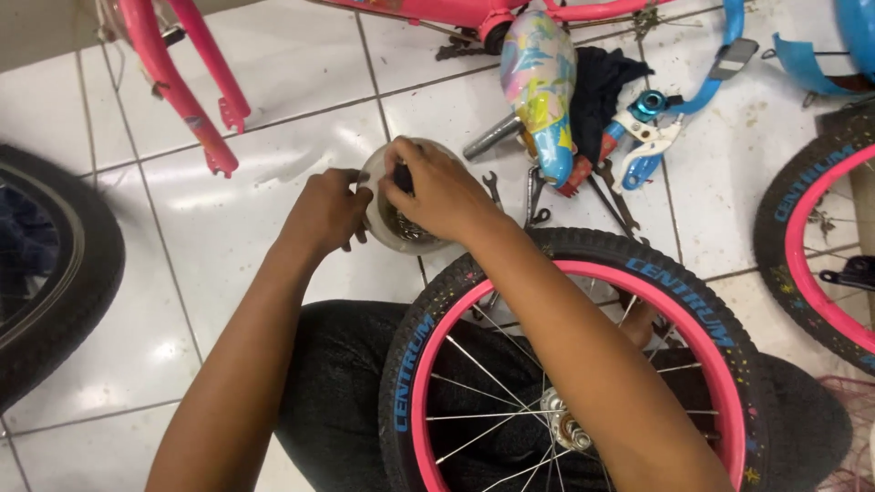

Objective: The person sits on the floor and wipes a colorful bicycle chain guard with a dark cloth. They then pick up a pink bicycle wheel and wipe the tire, rim, and spokes with the same cloth, occasionally dipping the cloth into a bucket of water.

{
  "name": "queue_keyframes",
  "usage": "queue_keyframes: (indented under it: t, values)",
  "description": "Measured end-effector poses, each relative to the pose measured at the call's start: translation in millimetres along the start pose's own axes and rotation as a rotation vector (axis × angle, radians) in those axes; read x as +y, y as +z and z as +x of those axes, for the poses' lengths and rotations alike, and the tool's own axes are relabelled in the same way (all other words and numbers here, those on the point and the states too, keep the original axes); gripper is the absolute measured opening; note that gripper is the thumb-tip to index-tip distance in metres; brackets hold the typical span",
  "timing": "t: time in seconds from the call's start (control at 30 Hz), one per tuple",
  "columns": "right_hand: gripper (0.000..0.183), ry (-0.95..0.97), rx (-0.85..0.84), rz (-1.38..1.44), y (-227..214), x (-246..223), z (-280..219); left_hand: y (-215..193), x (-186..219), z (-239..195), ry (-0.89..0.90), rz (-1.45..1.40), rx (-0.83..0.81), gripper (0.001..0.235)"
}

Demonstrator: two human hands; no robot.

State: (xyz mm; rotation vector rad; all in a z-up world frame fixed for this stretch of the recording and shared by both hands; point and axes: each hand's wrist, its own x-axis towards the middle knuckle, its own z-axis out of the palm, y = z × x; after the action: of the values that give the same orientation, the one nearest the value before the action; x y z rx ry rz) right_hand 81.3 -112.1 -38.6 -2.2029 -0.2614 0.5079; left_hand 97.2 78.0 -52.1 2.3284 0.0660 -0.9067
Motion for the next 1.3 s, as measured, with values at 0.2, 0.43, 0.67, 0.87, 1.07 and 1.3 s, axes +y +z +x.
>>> queue_keyframes:
  t: [0.2, 0.43, 0.67, 0.87, 1.07, 1.3]
  values:
    - [0.033, -0.007, -0.033, 0.062, 6, -4, 4, -13, -5, -1, 0.003, -0.140, 0.139, 0.048]
    - [0.031, -0.049, 0.105, 0.145, 7, -13, 12, -15, -19, 7, 0.002, -0.174, 0.266, 0.047]
    - [0.043, -0.065, 0.062, 0.012, 9, -20, 15, -16, -16, 0, -0.023, -0.249, 0.222, 0.048]
    - [0.038, 0.043, 0.011, -0.091, 17, -9, 26, -16, -18, 6, -0.049, -0.261, 0.123, 0.048]
    - [0.042, 0.021, 0.073, -0.190, 23, -4, 32, -15, -13, 4, -0.060, -0.276, 0.145, 0.050]
    - [0.046, -0.026, 0.139, -0.210, 21, -8, 33, -15, -11, 3, -0.042, -0.268, 0.144, 0.052]
